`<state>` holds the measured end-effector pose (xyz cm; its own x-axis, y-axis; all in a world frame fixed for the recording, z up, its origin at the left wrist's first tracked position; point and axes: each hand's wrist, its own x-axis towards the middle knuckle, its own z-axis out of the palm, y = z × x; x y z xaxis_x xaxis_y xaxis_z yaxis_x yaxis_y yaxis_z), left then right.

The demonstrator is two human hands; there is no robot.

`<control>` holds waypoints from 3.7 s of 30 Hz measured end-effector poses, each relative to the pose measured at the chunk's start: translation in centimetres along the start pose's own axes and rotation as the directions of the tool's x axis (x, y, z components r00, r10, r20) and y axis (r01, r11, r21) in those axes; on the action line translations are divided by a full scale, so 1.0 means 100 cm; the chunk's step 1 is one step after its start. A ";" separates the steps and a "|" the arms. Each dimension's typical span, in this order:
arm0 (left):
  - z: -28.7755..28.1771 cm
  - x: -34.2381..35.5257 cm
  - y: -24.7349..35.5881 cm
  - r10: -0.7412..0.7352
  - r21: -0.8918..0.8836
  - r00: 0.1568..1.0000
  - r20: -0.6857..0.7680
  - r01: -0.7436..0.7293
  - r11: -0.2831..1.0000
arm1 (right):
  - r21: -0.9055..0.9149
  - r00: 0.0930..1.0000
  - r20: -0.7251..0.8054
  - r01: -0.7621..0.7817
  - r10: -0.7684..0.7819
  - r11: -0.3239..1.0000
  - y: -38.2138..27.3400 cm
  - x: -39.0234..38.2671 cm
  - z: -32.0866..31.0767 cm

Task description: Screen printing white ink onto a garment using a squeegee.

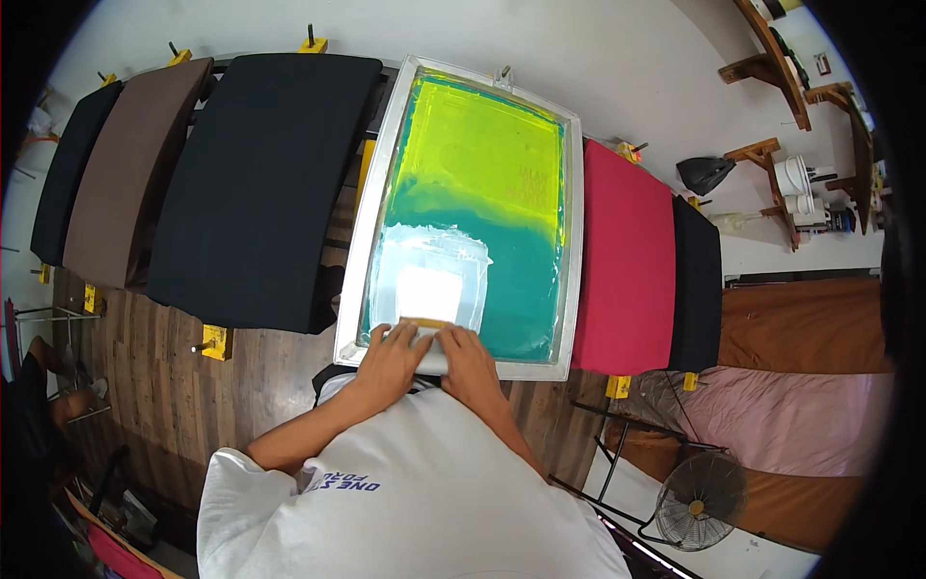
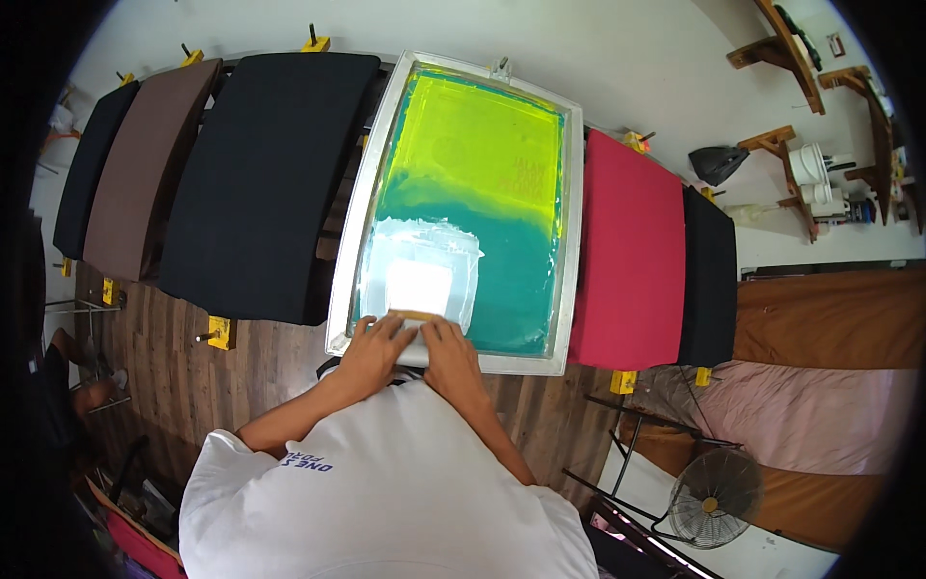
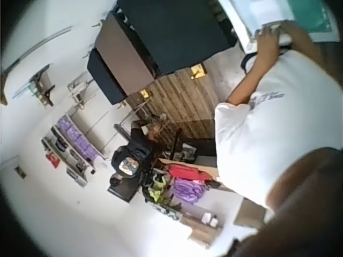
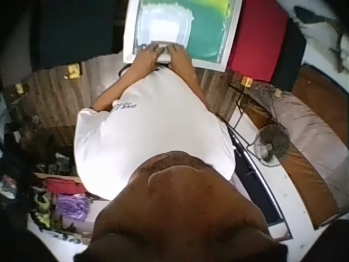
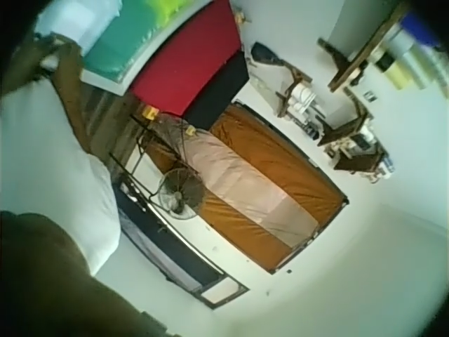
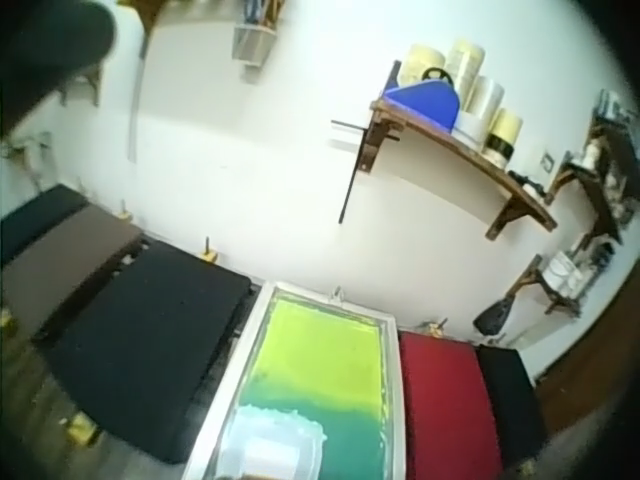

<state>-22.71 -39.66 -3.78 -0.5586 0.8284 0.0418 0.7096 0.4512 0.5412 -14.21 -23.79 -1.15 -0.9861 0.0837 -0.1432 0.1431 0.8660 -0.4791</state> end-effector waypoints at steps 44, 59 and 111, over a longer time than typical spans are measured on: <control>-0.026 0.060 -0.012 0.005 -0.093 1.000 0.028 -0.003 0.996 | -0.086 0.997 0.023 -0.070 0.072 0.994 0.018 0.055 -0.030; -0.010 0.011 0.003 0.018 -0.030 0.987 0.160 -0.014 0.999 | -0.015 0.993 0.053 -0.106 0.107 0.994 0.000 0.003 -0.010; 0.013 0.021 -0.025 0.106 0.103 0.994 0.005 -0.106 0.989 | -0.107 0.997 -0.074 0.002 -0.010 0.994 0.015 0.025 0.008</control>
<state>-25.12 -38.64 -6.16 -0.4779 0.8733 0.0949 0.8054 0.3924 0.4442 -16.41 -22.66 -2.98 -0.9910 0.1116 -0.0740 0.1315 0.9139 -0.3841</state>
